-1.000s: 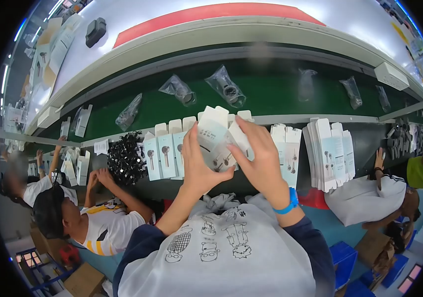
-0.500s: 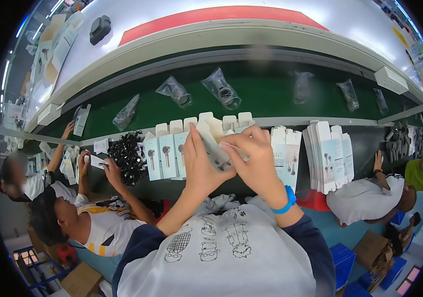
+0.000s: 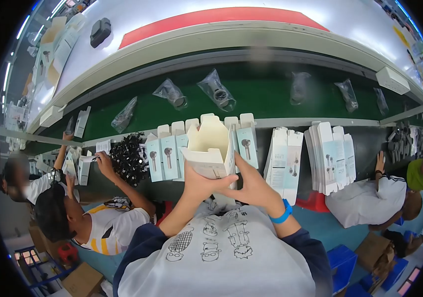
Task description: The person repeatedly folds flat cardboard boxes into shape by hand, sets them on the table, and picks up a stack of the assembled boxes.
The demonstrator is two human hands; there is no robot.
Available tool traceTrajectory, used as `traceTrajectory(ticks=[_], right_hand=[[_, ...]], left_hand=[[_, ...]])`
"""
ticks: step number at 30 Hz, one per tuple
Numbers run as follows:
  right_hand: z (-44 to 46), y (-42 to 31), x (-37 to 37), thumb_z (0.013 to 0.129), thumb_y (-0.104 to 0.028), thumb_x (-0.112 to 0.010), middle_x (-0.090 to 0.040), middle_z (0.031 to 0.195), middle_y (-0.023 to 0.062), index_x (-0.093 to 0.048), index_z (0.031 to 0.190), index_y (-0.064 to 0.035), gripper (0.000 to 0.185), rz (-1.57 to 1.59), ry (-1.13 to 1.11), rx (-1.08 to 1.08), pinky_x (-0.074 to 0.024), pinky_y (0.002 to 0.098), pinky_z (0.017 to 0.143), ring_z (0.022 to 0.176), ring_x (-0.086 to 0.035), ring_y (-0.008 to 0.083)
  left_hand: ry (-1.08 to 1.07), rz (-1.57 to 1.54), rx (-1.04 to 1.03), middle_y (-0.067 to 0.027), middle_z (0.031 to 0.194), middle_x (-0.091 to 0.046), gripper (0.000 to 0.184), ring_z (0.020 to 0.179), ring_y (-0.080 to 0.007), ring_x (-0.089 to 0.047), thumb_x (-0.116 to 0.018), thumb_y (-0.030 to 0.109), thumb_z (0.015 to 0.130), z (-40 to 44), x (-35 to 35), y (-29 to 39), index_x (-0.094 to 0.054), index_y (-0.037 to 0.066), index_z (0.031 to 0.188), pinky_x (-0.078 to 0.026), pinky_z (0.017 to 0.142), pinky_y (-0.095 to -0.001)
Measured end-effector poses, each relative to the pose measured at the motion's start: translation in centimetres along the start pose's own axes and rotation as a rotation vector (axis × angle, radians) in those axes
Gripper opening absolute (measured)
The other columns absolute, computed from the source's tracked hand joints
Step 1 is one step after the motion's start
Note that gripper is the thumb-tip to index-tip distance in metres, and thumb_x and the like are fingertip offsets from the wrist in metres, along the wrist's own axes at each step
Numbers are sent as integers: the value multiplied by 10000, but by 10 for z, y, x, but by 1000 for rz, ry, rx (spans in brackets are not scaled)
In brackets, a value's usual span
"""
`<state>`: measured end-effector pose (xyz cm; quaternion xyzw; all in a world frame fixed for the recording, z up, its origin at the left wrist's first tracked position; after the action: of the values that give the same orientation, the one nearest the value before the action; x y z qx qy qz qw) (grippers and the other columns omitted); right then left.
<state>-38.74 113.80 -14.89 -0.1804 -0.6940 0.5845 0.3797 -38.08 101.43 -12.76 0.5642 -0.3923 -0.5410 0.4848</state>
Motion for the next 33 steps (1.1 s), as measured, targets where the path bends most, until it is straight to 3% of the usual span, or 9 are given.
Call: traceTrajectory(ticks=[2, 4, 8, 11, 16, 21, 27, 29, 33], right_hand=[[-1, -16, 14, 757, -189, -750, -449, 1360, 223, -191, 1460, 28, 925, 282, 174, 158, -386, 375, 1018, 1251, -472, 307], [-3, -42, 28, 791, -153, -703, -491, 1316, 202, -204, 1463, 8, 853, 562, 346, 316, -390, 374, 1012, 1221, -497, 282], [6, -41, 27, 831, -65, -589, -521, 1198, 123, -251, 1454, -28, 710, 750, 540, -58, -372, 348, 1019, 1143, -503, 201], [15, -50, 14, 785, -165, -627, -531, 1151, 120, -323, 1415, -35, 712, 1215, 348, -24, -420, 290, 948, 1084, -530, 187], [13, -50, 14, 790, -166, -629, -507, 1140, 102, -408, 1310, -36, 580, 948, 361, -80, -417, 299, 937, 1066, -519, 174], [8, -70, 30, 890, -240, -542, -524, 1066, 107, -552, 955, -81, 172, 377, 443, 322, -392, 357, 878, 962, -481, 225], [0, -91, 34, 922, -574, -449, -566, 978, 118, -624, 894, -102, 504, -44, 329, 719, -381, 400, 807, 898, -454, 278], [-2, -93, 32, 780, -630, -601, -576, 1006, 137, -623, 1030, -50, 632, -144, 249, 827, -392, 423, 820, 934, -454, 338], [1, -103, 44, 700, -534, -739, -568, 1083, 141, -572, 1156, -34, 697, 178, 356, 557, -403, 437, 881, 1036, -474, 352]], left_hand=[[13, -2, -78, -165, 1277, -481, 1004, 1192, -242, -489, -867, 110, 582, 2, -1, 6, -289, -9, 1394, -440, 954, -375], [19, 556, -282, -130, 1241, -500, 1034, 1123, -216, -526, -874, 122, 586, -2, -2, 11, -262, -27, 1405, -441, 932, -357], [-58, 757, -850, -209, 1232, -466, 1006, 1068, -341, -540, -894, 133, 544, -19, -20, 36, -320, 125, 1370, -460, 885, -405], [-11, 650, -743, -228, 1170, -468, 890, 1016, -368, -550, -897, 128, 502, -21, -6, 29, -393, 182, 1233, -487, 807, -422], [-81, 495, -655, -228, 1173, -493, 699, 974, -371, -553, -873, 177, 495, -24, -5, 36, -511, 142, 1092, -489, 777, -432], [-245, 73, -185, -139, 1146, -473, 1071, 1049, -223, -524, -873, 139, 512, -23, -9, 25, -182, 100, 1330, -425, 883, -357], [-423, -36, -99, -103, 1095, -513, 1214, 1038, -213, -529, -875, 126, 488, -20, -19, 39, -97, 99, 1420, -409, 886, -331], [-429, -39, -95, -106, 1109, -513, 1221, 1045, -215, -531, -874, 119, 485, -20, -21, 38, -95, 98, 1426, -411, 888, -333], [-341, 36, -294, -182, 1198, -522, 1155, 1123, -273, -526, -864, 116, 548, -14, -14, 33, -141, 76, 1448, -409, 950, -392]])
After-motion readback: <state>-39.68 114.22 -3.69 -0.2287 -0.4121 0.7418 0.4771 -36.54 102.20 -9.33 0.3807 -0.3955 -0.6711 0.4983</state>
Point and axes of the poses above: each hand's wrist, its own z-axis towards the middle knuckle, its own x-axis out of the back of the hand, y = z × x, the point moved 7 cm from there along z, towards the middle knuckle
